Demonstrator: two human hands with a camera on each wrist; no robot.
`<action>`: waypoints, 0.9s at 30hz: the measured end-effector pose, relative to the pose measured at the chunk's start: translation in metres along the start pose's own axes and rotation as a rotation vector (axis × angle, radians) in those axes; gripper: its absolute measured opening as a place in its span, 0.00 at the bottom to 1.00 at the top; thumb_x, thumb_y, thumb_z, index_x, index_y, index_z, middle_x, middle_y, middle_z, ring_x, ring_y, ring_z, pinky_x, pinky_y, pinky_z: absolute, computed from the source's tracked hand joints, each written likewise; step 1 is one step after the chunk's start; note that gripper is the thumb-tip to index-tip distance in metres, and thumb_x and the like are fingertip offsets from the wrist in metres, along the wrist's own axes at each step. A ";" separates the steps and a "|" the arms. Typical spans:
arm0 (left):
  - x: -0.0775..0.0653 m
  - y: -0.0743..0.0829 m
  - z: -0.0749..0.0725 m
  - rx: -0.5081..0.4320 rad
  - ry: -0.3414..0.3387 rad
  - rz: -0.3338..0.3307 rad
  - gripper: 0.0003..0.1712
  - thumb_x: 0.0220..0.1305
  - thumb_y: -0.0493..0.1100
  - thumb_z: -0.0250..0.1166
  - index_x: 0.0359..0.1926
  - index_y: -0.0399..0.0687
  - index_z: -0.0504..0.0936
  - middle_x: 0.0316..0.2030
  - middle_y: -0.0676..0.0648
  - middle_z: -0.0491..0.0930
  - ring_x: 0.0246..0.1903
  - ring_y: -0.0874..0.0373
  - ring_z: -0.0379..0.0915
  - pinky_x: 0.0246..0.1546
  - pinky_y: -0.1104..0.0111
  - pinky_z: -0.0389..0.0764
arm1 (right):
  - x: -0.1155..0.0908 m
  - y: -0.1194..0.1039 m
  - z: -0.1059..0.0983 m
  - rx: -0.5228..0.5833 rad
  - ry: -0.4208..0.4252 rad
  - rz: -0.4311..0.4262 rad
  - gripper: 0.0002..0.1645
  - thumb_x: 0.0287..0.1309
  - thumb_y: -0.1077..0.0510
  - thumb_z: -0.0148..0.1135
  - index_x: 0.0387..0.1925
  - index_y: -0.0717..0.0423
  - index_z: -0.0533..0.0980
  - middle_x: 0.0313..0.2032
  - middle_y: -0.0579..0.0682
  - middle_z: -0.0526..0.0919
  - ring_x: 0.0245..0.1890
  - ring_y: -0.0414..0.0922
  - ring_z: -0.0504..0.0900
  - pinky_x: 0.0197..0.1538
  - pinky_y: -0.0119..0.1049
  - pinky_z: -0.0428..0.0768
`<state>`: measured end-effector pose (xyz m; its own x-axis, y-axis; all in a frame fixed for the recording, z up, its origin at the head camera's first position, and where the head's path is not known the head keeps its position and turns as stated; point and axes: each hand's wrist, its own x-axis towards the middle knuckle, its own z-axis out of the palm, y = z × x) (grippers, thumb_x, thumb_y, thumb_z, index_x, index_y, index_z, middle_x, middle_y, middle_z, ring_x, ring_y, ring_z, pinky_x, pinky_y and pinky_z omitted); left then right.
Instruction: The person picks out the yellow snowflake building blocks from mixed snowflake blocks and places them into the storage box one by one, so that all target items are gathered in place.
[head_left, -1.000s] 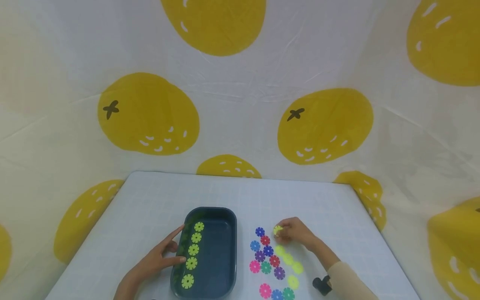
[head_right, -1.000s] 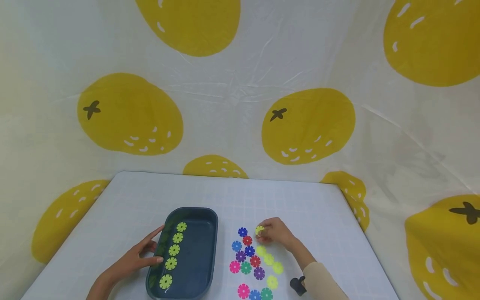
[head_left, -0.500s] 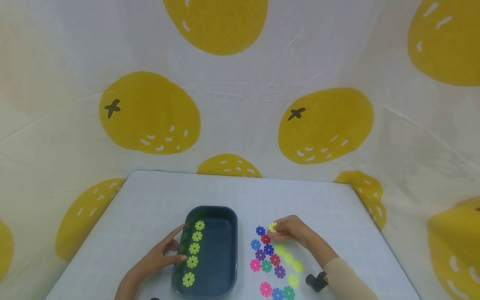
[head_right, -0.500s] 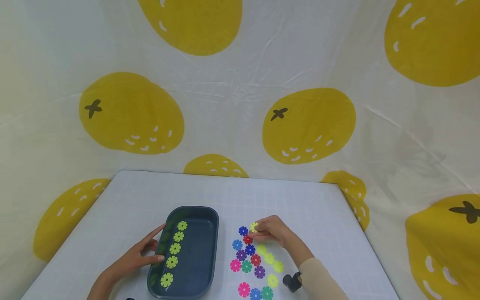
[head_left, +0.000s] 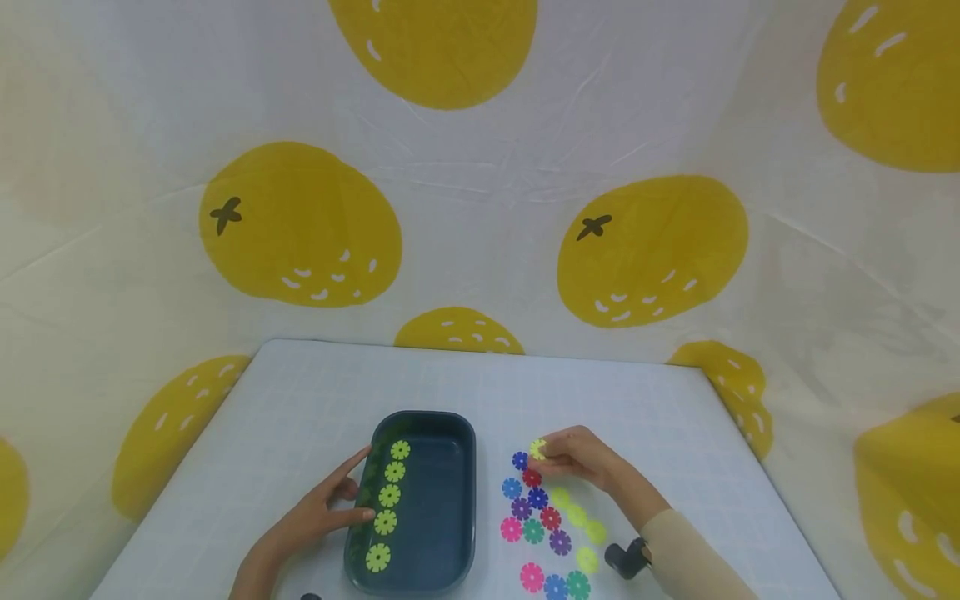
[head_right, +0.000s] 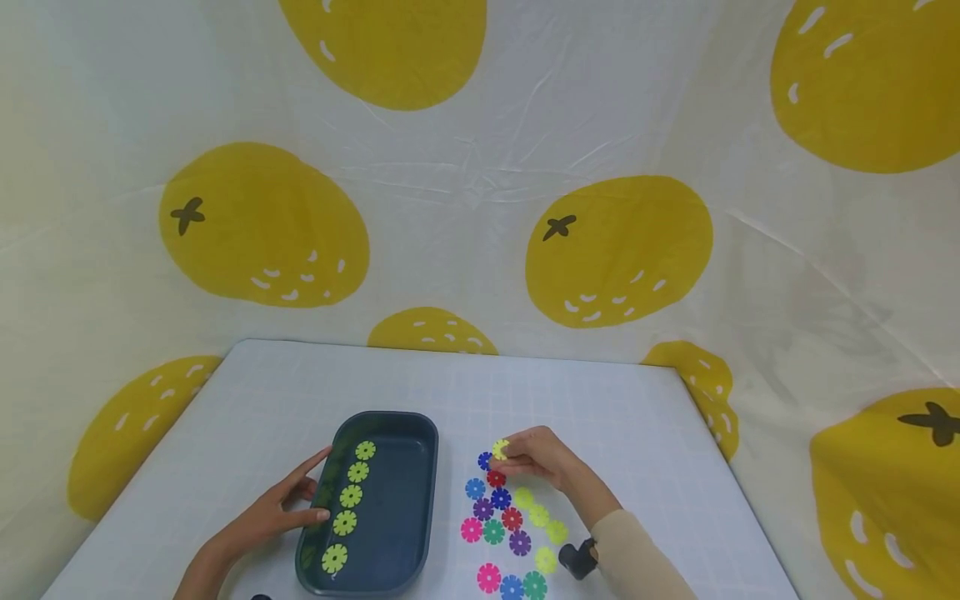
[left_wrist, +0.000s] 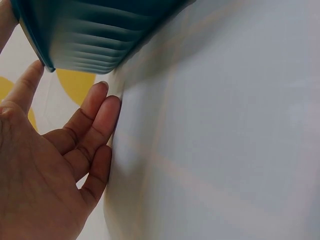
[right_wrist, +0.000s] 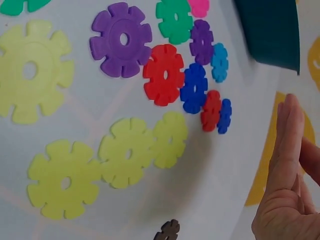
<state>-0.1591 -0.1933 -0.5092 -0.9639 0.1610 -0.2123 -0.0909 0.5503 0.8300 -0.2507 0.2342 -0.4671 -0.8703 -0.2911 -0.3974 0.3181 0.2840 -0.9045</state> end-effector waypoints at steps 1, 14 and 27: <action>0.000 0.000 0.000 -0.001 -0.001 0.003 0.55 0.53 0.52 0.76 0.77 0.66 0.55 0.42 0.48 0.74 0.45 0.55 0.66 0.47 0.57 0.69 | 0.000 -0.002 0.001 -0.003 -0.004 0.002 0.23 0.61 0.55 0.66 0.53 0.66 0.78 0.39 0.56 0.88 0.43 0.52 0.88 0.45 0.34 0.82; 0.000 0.000 0.000 -0.015 0.000 0.006 0.55 0.53 0.52 0.76 0.77 0.66 0.55 0.43 0.47 0.73 0.46 0.55 0.66 0.46 0.58 0.69 | 0.006 -0.018 0.019 0.006 -0.048 -0.017 0.27 0.61 0.53 0.67 0.55 0.67 0.77 0.42 0.56 0.87 0.44 0.51 0.88 0.46 0.32 0.81; 0.002 -0.001 0.002 0.009 0.021 -0.031 0.55 0.52 0.56 0.76 0.76 0.71 0.55 0.44 0.48 0.73 0.47 0.55 0.66 0.46 0.58 0.70 | 0.014 -0.036 0.040 0.064 -0.143 -0.068 0.23 0.64 0.55 0.63 0.54 0.69 0.77 0.43 0.57 0.87 0.47 0.51 0.87 0.48 0.34 0.81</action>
<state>-0.1602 -0.1922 -0.5113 -0.9656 0.1266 -0.2270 -0.1188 0.5620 0.8185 -0.2594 0.1830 -0.4468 -0.8295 -0.4362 -0.3488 0.2874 0.2022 -0.9362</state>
